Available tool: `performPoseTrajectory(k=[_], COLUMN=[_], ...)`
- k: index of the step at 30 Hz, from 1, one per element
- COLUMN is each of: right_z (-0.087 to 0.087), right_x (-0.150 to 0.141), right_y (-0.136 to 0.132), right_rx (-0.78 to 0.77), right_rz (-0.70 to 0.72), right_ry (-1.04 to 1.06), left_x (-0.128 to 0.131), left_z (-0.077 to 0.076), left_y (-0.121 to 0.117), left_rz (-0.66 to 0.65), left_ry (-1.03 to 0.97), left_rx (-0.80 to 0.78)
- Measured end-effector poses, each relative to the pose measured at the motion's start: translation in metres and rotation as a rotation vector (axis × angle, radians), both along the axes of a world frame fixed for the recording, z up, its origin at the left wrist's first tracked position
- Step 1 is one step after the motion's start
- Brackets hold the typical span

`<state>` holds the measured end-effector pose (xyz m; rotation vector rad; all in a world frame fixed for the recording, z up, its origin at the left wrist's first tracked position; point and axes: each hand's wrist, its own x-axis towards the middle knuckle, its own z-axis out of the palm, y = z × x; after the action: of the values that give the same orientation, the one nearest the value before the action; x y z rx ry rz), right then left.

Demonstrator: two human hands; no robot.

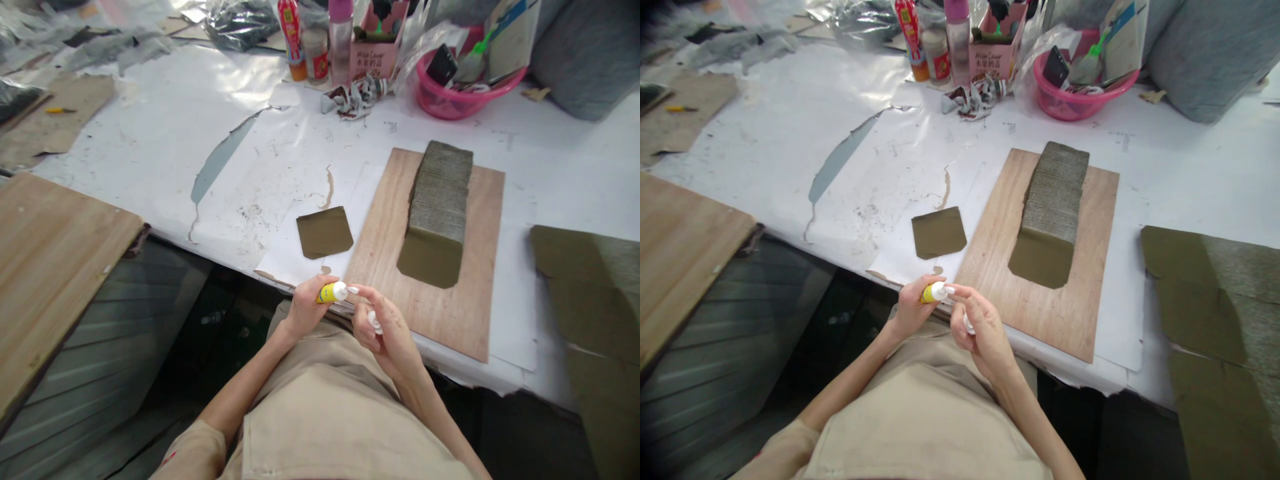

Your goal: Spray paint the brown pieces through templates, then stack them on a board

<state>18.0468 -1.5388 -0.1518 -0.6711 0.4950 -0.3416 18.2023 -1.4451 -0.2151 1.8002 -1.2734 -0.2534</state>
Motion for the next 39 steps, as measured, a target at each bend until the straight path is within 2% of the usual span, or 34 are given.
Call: performPoseTrajectory(k=[8,11,14,16,24,27,30,33,36,39], right_z=[0.0,0.007,0.012,0.011,-0.007,-0.012,-0.017,-0.02,-0.023,-0.024], right_x=[0.001,-0.003,-0.007,-0.008,-0.002,-0.002,-0.003,-0.002,0.003,0.008], right_y=[0.005,0.005,0.003,0.0,-0.008,-0.007,-0.007,-0.007,-0.007,-0.005], right_rx=[-0.018,0.147,0.327,0.365,0.477,0.492,0.526,0.563,0.59,0.595], right_rz=[0.037,0.139,0.229,0.227,0.125,0.099,0.075,0.076,0.085,0.105], right_ry=[0.006,-0.067,-0.254,-0.301,-0.266,-0.248,-0.207,-0.177,-0.162,-0.143], left_x=[0.001,0.001,0.0,-0.001,0.0,0.006,0.014,0.023,0.032,0.045], left_z=[-0.006,-0.005,-0.004,-0.003,0.001,0.001,-0.002,-0.007,-0.014,-0.028], left_y=[0.001,0.001,0.0,-0.001,0.002,0.013,0.031,0.051,0.064,0.072], left_rz=[0.017,0.031,0.042,0.047,0.077,0.19,0.427,0.611,0.715,0.79], left_ry=[-0.021,-0.011,0.006,0.012,0.076,0.126,0.178,0.346,0.494,0.527], left_rx=[0.014,0.028,0.025,0.019,0.037,0.055,0.03,-0.061,-0.138,-0.147])
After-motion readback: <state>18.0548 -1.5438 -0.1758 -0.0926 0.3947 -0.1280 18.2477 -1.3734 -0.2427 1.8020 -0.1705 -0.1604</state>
